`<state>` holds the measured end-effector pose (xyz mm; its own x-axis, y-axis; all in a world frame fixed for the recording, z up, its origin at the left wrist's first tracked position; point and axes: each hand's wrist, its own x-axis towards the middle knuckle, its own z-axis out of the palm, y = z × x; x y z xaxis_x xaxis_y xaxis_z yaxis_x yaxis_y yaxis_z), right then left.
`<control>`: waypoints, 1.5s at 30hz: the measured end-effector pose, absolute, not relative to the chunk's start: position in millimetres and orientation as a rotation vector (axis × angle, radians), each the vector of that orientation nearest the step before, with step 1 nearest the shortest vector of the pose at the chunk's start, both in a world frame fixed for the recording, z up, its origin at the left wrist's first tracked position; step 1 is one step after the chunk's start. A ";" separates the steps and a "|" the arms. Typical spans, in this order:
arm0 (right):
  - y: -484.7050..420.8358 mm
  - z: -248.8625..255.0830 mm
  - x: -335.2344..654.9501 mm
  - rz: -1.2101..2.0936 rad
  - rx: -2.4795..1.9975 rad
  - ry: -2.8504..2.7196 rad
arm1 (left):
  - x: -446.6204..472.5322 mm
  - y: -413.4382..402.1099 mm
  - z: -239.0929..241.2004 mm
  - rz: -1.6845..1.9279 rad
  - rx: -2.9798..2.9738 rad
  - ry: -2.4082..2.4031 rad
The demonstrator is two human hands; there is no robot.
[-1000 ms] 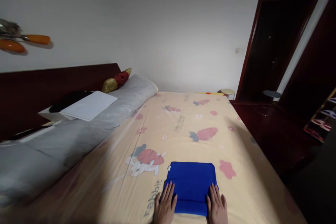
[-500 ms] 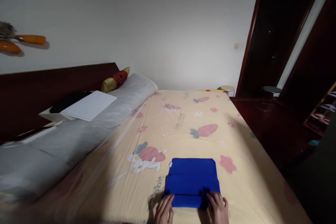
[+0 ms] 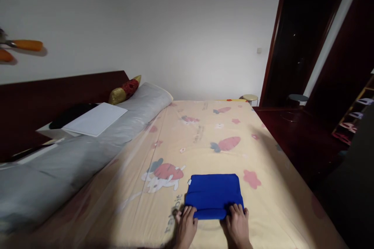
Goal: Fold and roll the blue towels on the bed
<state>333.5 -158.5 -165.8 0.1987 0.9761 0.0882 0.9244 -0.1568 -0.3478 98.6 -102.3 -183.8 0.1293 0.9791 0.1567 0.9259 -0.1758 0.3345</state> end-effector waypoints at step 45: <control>-192.1 -213.0 378.5 0.133 -1.992 -1.609 | 49.5 -118.6 -181.3 0.461 2.400 1.900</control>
